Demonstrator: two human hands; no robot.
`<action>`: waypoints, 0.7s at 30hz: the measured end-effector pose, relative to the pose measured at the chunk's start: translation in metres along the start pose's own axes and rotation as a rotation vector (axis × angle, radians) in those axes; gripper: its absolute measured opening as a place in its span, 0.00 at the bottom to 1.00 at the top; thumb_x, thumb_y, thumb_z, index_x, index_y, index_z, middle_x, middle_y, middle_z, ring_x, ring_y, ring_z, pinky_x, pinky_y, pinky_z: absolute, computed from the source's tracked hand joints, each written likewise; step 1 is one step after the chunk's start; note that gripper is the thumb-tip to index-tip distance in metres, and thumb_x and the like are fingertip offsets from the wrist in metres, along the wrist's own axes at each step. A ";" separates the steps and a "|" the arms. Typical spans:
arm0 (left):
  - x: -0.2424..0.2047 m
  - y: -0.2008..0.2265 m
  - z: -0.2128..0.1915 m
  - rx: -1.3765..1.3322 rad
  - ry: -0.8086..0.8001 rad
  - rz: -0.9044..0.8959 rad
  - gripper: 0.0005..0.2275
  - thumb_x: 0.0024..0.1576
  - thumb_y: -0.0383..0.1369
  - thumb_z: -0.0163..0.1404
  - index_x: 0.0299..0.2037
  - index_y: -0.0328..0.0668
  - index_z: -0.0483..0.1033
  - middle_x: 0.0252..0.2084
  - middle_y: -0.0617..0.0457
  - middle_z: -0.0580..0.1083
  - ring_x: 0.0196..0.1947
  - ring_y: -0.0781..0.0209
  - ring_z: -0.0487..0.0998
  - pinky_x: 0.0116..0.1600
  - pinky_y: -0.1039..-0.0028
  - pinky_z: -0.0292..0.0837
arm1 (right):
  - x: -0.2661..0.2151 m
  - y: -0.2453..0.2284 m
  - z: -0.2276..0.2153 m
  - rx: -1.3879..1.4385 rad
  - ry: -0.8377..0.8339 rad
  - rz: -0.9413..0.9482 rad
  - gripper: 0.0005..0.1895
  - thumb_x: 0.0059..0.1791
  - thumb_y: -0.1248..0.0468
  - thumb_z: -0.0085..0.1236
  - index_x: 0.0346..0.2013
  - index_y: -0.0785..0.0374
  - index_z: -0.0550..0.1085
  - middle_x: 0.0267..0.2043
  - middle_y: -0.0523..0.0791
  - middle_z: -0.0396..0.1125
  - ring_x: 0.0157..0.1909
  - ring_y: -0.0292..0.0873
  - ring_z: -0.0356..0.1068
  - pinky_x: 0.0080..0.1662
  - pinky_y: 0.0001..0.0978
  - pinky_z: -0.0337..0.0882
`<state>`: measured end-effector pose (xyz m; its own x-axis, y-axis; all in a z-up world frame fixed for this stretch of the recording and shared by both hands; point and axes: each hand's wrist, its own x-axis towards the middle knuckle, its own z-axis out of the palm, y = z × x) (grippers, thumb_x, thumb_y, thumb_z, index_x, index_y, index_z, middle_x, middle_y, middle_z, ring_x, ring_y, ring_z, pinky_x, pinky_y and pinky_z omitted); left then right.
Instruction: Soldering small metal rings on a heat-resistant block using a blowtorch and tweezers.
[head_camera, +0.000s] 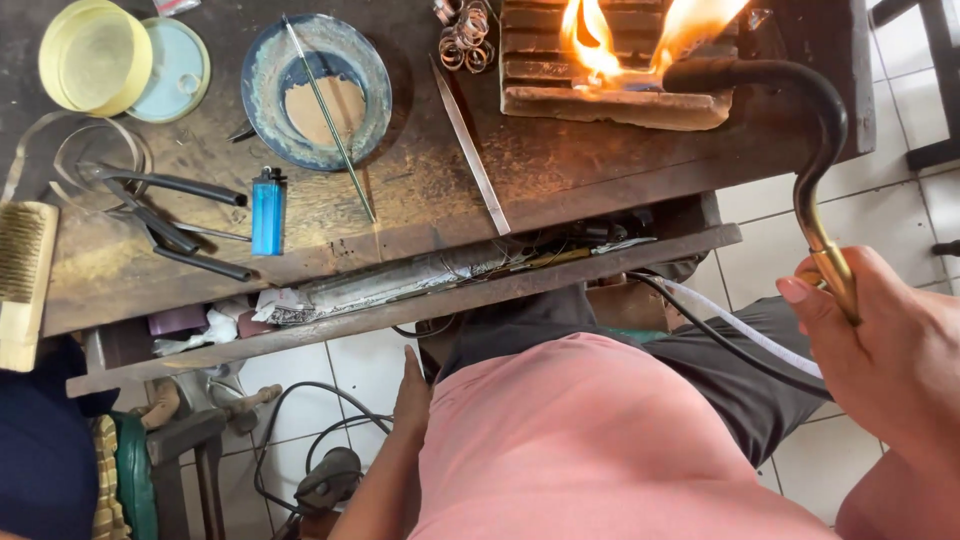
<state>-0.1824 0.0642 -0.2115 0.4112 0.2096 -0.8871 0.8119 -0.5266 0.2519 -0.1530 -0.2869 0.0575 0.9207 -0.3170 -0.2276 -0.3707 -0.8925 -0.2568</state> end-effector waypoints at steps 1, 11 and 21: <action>0.055 -0.028 0.017 0.086 0.058 0.067 0.29 0.50 0.44 0.25 0.63 0.56 0.31 0.65 0.54 0.42 0.64 0.51 0.44 0.62 0.62 0.45 | 0.002 0.000 0.000 0.054 -0.003 0.010 0.10 0.51 0.57 0.43 0.34 0.59 0.67 0.16 0.40 0.63 0.17 0.40 0.62 0.30 0.31 0.61; 0.130 -0.042 0.026 -0.038 0.010 0.167 0.22 0.53 0.40 0.24 0.58 0.43 0.48 0.56 0.41 0.59 0.53 0.43 0.61 0.56 0.59 0.54 | 0.006 -0.001 0.008 0.246 -0.010 -0.013 0.12 0.49 0.59 0.43 0.33 0.66 0.67 0.15 0.45 0.59 0.15 0.40 0.58 0.24 0.28 0.59; 0.145 0.013 0.003 -0.048 -0.128 0.187 0.25 0.51 0.44 0.27 0.59 0.44 0.46 0.58 0.44 0.54 0.56 0.47 0.56 0.58 0.62 0.49 | 0.078 0.411 0.165 0.530 -0.178 0.876 0.22 0.51 0.43 0.42 0.41 0.59 0.61 0.24 0.44 0.48 0.24 0.44 0.46 0.26 0.43 0.48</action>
<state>-0.1129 0.0852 -0.3383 0.5029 0.0040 -0.8643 0.7467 -0.5057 0.4321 -0.2539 -0.6258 -0.2207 0.2878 -0.6961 -0.6578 -0.9468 -0.1035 -0.3046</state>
